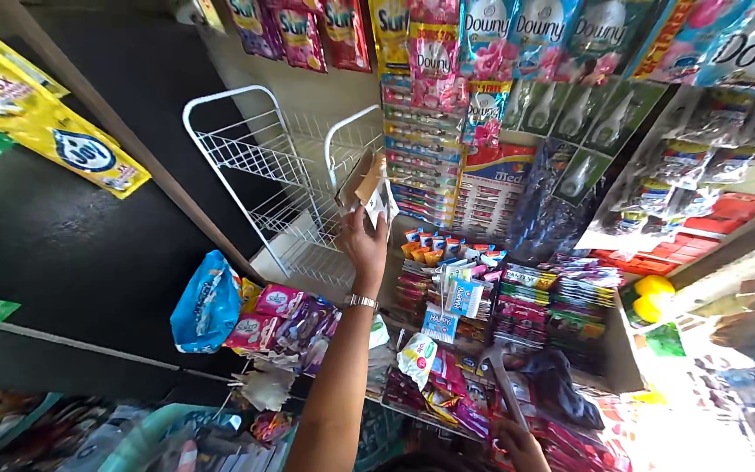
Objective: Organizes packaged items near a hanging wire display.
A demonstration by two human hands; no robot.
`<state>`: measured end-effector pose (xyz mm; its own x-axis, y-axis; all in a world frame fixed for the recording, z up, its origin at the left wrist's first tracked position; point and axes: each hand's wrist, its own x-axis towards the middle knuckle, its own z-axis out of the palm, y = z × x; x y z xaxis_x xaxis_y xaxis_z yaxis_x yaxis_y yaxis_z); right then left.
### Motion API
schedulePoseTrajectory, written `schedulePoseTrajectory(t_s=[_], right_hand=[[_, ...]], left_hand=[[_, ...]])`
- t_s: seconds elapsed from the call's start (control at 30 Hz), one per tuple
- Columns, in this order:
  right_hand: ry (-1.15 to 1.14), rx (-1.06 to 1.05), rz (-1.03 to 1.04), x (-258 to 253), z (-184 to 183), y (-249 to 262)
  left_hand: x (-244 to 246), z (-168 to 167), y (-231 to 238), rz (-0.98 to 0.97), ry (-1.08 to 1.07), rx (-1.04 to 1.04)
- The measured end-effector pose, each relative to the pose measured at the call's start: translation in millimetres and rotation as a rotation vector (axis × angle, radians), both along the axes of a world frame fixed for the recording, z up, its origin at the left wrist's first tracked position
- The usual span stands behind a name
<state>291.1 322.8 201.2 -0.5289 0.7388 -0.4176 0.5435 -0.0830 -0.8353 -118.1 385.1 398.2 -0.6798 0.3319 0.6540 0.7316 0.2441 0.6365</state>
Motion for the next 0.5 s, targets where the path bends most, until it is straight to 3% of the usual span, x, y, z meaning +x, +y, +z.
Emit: schedulePoseTrajectory(t_s=[0.23,0.43,0.5], right_hand=[[-0.038,0.031,0.072,-6.0,-0.7,-2.6],[-0.071,0.021,0.091,-5.9,-2.2,-4.9],[-0.084,0.015,0.103,-4.5,-2.4,-4.9]], left_hand=[[-0.3,6.5,2.4,0.045,0.088,0.094],[-0.5,3.0,1.8,-0.040,-0.261,-0.001],[-1.5,0.9,4.2,-0.025,-0.275,-0.018]])
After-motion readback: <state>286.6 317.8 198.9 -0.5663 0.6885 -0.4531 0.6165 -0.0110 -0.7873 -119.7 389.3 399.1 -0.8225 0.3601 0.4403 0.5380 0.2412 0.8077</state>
